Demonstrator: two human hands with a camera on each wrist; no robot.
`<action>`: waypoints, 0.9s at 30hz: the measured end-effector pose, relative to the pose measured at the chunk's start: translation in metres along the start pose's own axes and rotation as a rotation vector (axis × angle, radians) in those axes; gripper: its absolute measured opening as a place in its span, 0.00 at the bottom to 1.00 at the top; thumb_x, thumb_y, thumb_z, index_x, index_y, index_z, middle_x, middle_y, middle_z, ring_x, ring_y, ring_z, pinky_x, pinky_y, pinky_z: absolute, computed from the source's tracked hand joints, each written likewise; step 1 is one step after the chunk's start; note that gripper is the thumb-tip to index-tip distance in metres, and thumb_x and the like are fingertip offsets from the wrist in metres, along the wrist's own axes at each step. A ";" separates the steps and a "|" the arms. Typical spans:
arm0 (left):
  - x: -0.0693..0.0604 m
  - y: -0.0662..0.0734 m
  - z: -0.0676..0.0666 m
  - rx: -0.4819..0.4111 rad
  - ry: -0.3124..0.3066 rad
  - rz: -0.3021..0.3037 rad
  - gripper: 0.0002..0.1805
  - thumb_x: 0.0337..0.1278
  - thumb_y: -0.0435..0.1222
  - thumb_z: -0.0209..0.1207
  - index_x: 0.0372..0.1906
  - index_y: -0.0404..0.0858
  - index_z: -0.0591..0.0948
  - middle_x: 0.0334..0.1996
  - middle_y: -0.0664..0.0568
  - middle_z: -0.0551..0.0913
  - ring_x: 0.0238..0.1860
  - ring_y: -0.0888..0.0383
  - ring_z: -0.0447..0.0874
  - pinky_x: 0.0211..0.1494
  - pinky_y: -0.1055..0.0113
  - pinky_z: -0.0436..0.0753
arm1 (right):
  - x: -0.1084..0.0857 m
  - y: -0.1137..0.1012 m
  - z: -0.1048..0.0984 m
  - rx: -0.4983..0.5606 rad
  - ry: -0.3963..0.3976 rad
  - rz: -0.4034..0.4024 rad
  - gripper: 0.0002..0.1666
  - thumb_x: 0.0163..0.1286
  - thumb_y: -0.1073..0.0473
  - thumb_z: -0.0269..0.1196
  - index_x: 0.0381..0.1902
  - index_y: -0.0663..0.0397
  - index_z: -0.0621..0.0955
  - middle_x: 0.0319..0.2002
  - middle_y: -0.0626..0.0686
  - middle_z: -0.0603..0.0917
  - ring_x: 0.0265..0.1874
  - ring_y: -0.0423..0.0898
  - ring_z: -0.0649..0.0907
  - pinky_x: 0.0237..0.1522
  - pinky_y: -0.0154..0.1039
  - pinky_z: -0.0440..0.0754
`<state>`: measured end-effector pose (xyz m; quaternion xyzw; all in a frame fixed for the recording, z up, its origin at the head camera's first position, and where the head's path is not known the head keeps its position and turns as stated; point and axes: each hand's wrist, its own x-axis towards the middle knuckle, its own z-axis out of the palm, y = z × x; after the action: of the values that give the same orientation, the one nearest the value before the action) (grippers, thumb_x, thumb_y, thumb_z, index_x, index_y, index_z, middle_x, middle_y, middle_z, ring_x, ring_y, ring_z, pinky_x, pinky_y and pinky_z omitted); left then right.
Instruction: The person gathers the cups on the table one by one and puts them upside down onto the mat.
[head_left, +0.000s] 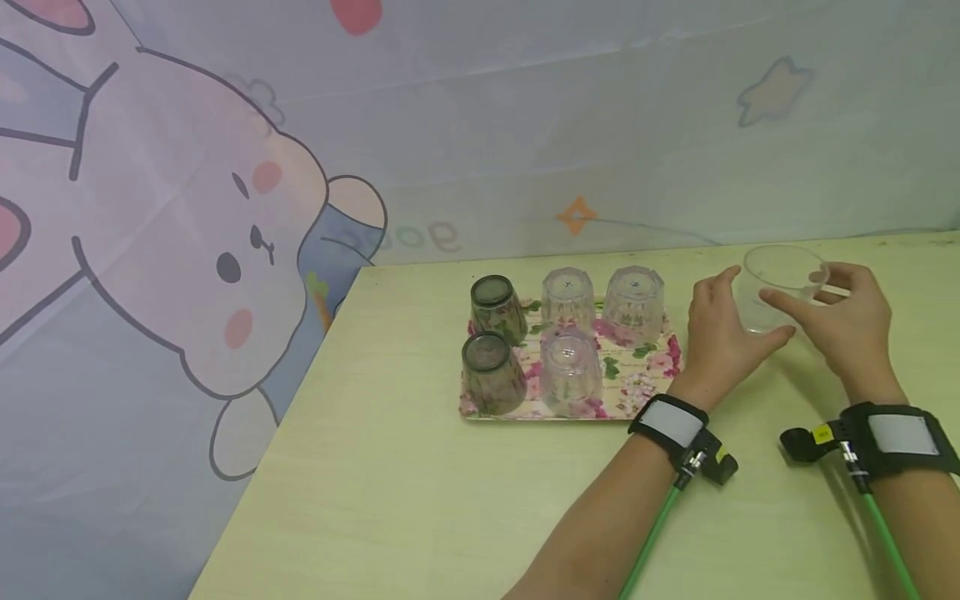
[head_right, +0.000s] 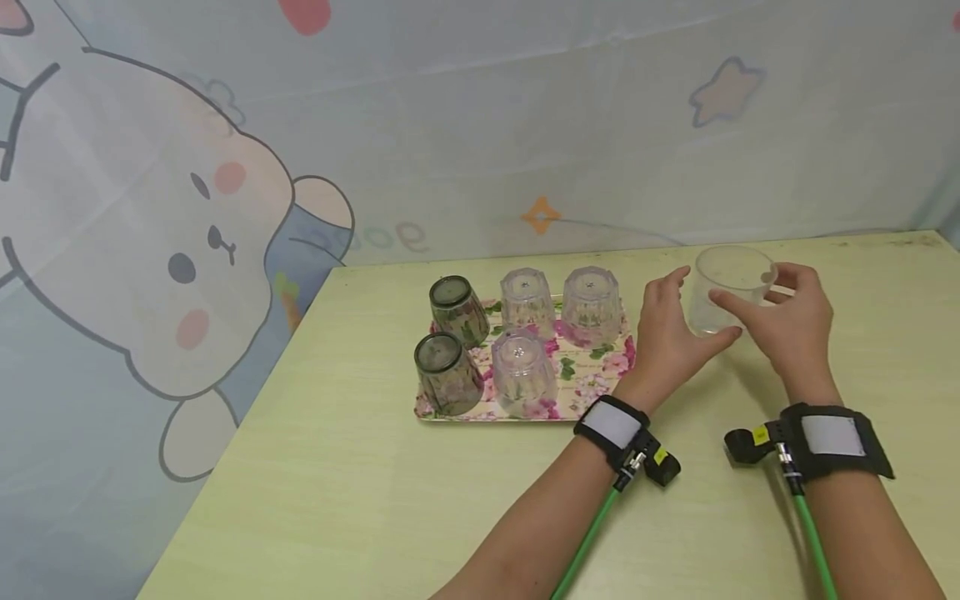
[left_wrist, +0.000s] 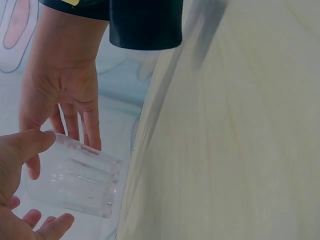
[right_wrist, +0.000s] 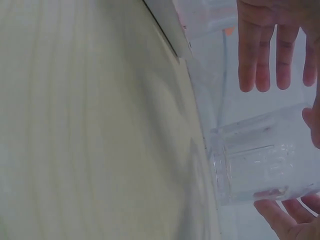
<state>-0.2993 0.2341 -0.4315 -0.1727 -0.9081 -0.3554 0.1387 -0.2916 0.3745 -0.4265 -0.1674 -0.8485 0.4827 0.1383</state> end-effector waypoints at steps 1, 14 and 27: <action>0.000 0.000 0.000 0.002 0.002 0.000 0.47 0.47 0.57 0.67 0.70 0.49 0.60 0.62 0.56 0.67 0.60 0.67 0.71 0.55 0.83 0.74 | -0.001 -0.001 0.000 0.000 -0.006 -0.009 0.52 0.57 0.39 0.68 0.73 0.46 0.57 0.65 0.44 0.65 0.64 0.56 0.69 0.34 0.16 0.66; 0.003 -0.003 -0.004 0.002 0.055 0.020 0.45 0.48 0.57 0.66 0.69 0.47 0.60 0.61 0.53 0.67 0.57 0.67 0.72 0.52 0.84 0.74 | -0.006 -0.014 -0.004 -0.011 -0.043 -0.053 0.49 0.58 0.39 0.67 0.72 0.43 0.60 0.63 0.38 0.65 0.61 0.51 0.70 0.34 0.18 0.67; 0.007 -0.003 -0.009 -0.019 0.095 0.036 0.47 0.47 0.58 0.66 0.70 0.48 0.59 0.61 0.54 0.68 0.56 0.67 0.73 0.52 0.84 0.75 | -0.012 -0.029 -0.010 -0.033 -0.049 -0.072 0.49 0.58 0.38 0.67 0.72 0.42 0.60 0.60 0.35 0.67 0.58 0.45 0.72 0.34 0.20 0.67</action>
<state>-0.3057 0.2273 -0.4245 -0.1730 -0.8939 -0.3692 0.1865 -0.2817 0.3631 -0.3973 -0.1272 -0.8648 0.4674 0.1322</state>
